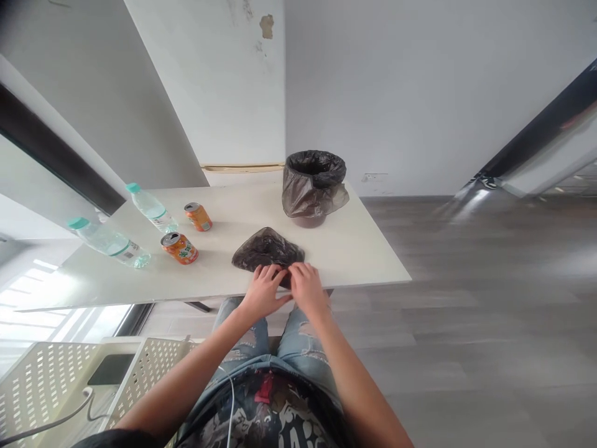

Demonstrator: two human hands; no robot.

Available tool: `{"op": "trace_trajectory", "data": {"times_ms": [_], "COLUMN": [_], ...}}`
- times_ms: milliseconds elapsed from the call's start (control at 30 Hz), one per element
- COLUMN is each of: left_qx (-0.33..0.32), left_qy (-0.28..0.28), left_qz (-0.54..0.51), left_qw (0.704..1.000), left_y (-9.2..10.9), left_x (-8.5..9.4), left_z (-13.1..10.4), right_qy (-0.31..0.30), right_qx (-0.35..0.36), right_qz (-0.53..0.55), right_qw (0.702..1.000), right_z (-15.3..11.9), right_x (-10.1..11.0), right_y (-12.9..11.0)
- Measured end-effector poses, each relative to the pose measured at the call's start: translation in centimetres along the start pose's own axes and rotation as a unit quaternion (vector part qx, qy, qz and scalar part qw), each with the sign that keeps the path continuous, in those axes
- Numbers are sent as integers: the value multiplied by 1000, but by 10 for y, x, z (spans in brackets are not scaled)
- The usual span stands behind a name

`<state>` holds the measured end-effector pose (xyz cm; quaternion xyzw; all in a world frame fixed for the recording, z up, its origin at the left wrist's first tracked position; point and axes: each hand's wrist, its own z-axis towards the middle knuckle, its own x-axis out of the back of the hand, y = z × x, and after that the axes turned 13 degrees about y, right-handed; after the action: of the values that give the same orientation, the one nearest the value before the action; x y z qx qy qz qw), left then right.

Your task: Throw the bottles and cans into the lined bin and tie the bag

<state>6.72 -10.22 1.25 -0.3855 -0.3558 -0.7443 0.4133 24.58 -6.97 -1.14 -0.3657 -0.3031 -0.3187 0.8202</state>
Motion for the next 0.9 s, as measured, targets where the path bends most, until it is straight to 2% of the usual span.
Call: {"op": "trace_trajectory", "data": {"times_ms": [67, 167, 267, 367, 467, 533, 600, 667, 733, 800, 900], "left_qx": [-15, -50, -63, -52, -53, -50, -37, -3, 65, 154, 263], "left_qy": [-19, -38, -38, -22, -19, 1, 36, 57, 62, 69, 100], "left_qz": [-11, -38, -53, -46, -69, -108, -159, -202, -219, -224, -241], "left_qw": [1000, 997, 996, 997, 996, 993, 986, 978, 972, 960, 929], "left_y": [-3, -23, -47, -66, -76, -78, -76, -73, -71, -69, -70], "left_x": [2, 11, 23, 27, 22, 18, 16, 16, 17, 18, 14], "left_z": [-20, -38, -42, -41, -42, -44, -45, -44, -40, -33, -17], "right_qy": [-12, -11, 8, -65, -156, -166, -141, -104, -64, -17, 51], "right_qx": [11, 18, 36, 92, 141, 152, 149, 135, 98, 30, -102], "right_qz": [23, 68, 75, 59, 26, 20, 46, 103, 168, 216, 222], "right_qw": [1000, 997, 997, 992, 977, 974, 978, 980, 979, 976, 968], "right_z": [-14, -29, -28, -18, -10, -9, -11, -12, -12, -9, -1], "right_x": [9, 27, 48, 61, 59, 49, 36, 24, 13, 5, -4], "right_y": [-14, -20, -1, 28, 48, 54, 53, 49, 41, 32, 20]}}
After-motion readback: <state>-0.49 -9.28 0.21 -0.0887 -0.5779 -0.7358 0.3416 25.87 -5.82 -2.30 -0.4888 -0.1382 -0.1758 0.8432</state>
